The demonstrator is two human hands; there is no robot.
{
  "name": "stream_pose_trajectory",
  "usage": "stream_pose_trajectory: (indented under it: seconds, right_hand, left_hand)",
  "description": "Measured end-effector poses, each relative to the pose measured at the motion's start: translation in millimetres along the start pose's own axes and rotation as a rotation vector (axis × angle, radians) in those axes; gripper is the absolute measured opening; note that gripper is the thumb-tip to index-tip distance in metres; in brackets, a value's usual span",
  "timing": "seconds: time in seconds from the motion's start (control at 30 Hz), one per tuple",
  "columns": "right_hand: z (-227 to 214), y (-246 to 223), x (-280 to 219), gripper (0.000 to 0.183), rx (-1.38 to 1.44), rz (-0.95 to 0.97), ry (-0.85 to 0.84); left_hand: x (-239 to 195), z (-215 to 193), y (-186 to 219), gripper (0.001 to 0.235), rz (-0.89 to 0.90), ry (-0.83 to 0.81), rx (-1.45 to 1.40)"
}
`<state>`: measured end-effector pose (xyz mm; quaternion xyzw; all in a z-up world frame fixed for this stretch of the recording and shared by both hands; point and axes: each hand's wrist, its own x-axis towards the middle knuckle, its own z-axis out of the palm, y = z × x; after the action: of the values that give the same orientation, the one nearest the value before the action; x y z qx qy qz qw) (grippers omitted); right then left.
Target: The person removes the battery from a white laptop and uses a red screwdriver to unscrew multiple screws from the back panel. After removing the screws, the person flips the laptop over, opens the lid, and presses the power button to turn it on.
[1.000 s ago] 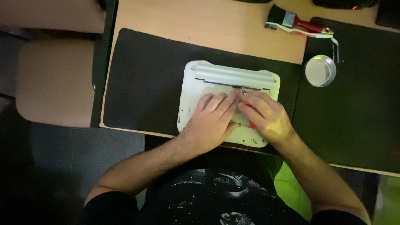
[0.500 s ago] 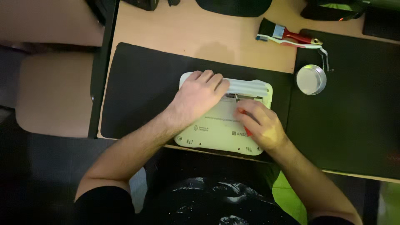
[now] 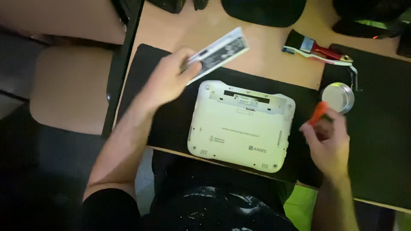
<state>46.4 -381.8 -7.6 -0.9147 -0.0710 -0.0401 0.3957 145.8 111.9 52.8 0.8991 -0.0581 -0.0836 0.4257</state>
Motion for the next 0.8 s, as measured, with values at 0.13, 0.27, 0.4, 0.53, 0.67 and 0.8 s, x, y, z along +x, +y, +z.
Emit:
stream_pose_trajectory:
  seconds: [0.13,0.27,0.4,0.53,0.67,0.8]
  right_hand:
    - [7.0,19.9,-6.9,0.062,-0.041,0.332,-0.056]
    - [16.5,32.2,-13.9,0.05,-0.085,0.201,-0.004]
    - [10.3,1.5,-3.4,0.059,-0.084,0.228,-0.034]
    - [11.8,15.4,-2.8,0.055,-0.135,0.118,-0.039]
    - [14.0,15.4,-5.6,0.052,-0.17,0.031,-0.049]
    - [15.4,18.0,-9.0,0.05,-0.183,0.032,-0.023]
  left_hand:
    - [-13.3,-25.3,-35.2,0.064,-0.081,0.052,-0.073]
    - [-31.0,-36.8,-37.9,0.062,-0.223,0.125,0.251]
    - [-29.1,-49.9,-63.8,0.066,-0.14,0.173,0.534]
    - [-6.2,-64.9,-88.0,0.066,-0.017,0.133,0.638]
    - [33.6,-77.8,-107.3,0.06,0.241,0.121,0.686]
    - [66.0,-79.7,-111.4,0.06,0.417,0.176,0.698]
